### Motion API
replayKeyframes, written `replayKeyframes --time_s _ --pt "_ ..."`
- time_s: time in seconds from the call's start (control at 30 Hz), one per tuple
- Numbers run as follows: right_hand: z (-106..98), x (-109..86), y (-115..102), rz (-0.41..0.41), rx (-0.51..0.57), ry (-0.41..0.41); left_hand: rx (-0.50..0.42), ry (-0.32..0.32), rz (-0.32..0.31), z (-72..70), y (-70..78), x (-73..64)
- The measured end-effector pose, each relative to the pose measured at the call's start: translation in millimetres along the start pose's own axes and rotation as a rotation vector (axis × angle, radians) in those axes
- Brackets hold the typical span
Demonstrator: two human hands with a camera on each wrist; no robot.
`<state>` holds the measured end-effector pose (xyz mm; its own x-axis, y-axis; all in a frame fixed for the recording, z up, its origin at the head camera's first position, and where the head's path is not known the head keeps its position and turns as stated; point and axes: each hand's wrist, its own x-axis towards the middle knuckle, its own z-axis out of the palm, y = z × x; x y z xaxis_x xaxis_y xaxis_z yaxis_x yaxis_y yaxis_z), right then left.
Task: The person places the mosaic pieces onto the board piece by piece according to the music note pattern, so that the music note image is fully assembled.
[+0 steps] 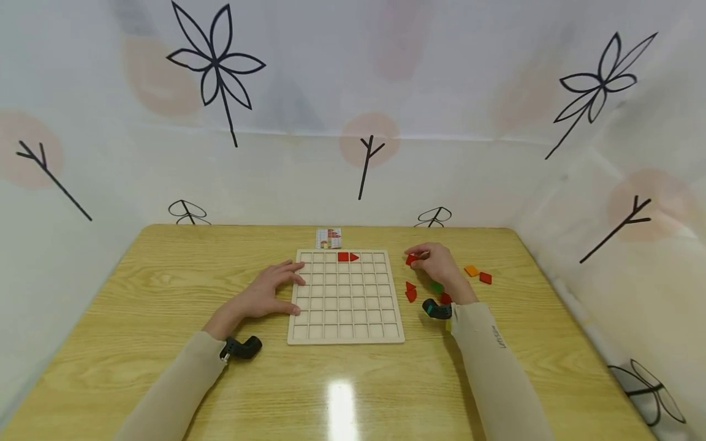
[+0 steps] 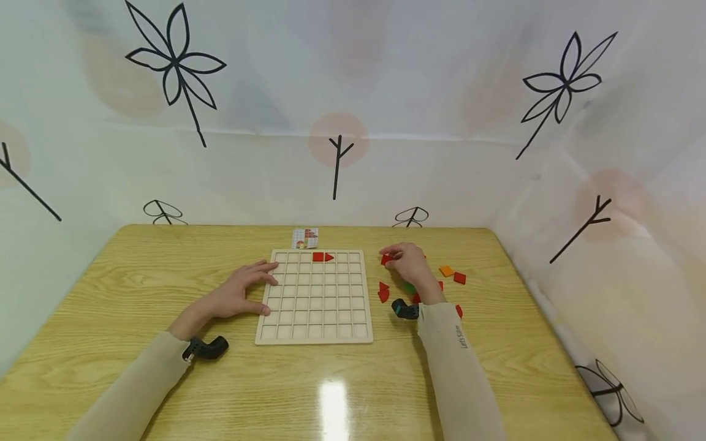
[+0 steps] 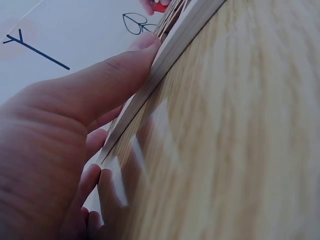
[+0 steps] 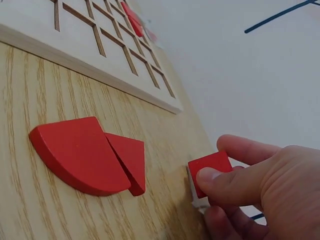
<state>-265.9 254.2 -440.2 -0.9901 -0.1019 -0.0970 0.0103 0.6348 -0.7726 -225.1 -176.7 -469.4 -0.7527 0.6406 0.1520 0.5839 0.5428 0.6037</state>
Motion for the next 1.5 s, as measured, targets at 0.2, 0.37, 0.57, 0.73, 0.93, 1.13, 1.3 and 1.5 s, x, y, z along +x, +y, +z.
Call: replayKeyframes --time_s 0.2,0.37,0.57,0.73,0.93,1.13,1.3,1.5 --pt "-1.8 -1.5 -0.6 -0.031 -0.007 -0.009 0.002 -0.001 0.001 -0.1 -0.3 1.0" --pt "2.1 -1.8 -4.4 -0.057 0.024 -0.013 -0.003 0.002 -0.001 -0.4 -0.6 0.6" --pt "12.5 -1.3 -11.6 -0.122 0.071 0.0 0.005 0.0 0.0 -0.2 0.7 0.8" --pt "24.1 -0.5 -21.2 -0.129 0.095 0.022 0.005 0.002 0.01 -2.4 4.3 0.9" --pt "40.5 4.8 -30.6 -0.135 0.126 0.056 -0.001 -0.004 0.01 -3.2 5.6 1.0" --pt "59.8 10.2 -38.9 -0.163 0.179 0.056 -0.005 -0.007 0.008 -2.4 2.3 1.4" --pt "74.2 10.1 -49.8 -0.196 0.154 0.049 -0.007 -0.007 0.008 -2.5 1.3 1.6" --pt "88.8 10.3 -57.9 -0.215 0.158 0.002 -0.011 -0.005 0.01 -2.2 1.4 1.6"
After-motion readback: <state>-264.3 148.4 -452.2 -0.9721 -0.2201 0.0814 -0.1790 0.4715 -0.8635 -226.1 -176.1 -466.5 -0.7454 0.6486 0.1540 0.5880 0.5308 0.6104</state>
